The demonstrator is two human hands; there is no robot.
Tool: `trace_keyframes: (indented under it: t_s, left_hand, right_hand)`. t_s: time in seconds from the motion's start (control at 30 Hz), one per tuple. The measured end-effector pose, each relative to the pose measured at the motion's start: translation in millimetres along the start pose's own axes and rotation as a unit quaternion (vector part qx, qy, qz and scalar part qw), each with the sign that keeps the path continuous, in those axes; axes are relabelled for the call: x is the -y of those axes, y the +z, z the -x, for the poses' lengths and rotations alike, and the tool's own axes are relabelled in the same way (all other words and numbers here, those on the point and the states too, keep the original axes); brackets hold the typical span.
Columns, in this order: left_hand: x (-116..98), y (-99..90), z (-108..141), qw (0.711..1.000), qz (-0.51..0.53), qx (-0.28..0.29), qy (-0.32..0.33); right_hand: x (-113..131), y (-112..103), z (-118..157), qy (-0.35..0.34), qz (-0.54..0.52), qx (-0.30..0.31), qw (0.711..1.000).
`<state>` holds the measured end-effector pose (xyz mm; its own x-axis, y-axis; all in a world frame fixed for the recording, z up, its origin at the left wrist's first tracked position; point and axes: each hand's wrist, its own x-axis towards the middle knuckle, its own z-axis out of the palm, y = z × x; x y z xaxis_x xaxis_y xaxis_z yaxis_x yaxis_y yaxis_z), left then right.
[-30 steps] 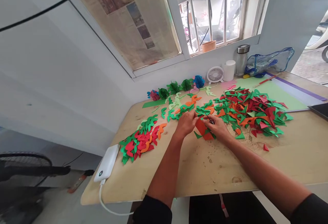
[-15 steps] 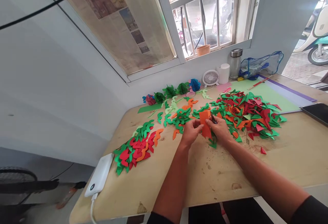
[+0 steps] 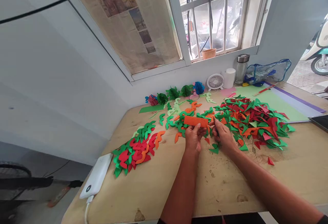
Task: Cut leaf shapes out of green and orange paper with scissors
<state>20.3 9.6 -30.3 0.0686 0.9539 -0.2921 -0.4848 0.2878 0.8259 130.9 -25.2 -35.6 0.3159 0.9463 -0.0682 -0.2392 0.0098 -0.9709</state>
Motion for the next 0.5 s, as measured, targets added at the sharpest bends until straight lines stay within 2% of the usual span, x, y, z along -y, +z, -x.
trace_keyframes:
  t_s: [0.1, 0.3, 0.5]
  left_hand:
    - [4.2, 3.4, -0.7, 1.0, 0.013, -0.002, 0.008]
    - [9.7, 5.1, -1.3, 0.995, 0.06, -0.045, 0.058]
    - [9.1, 8.3, 4.2, 0.992, 0.075, -0.041, 0.097]
  right_hand:
    - [-1.1, 1.3, 1.7, 0.013, 0.003, 0.009, 1.0]
    - [0.6, 4.3, 4.8, 0.026, -0.007, 0.013, 1.0]
    - [-1.7, 9.1, 8.6, 0.033, 0.005, 0.047, 0.998]
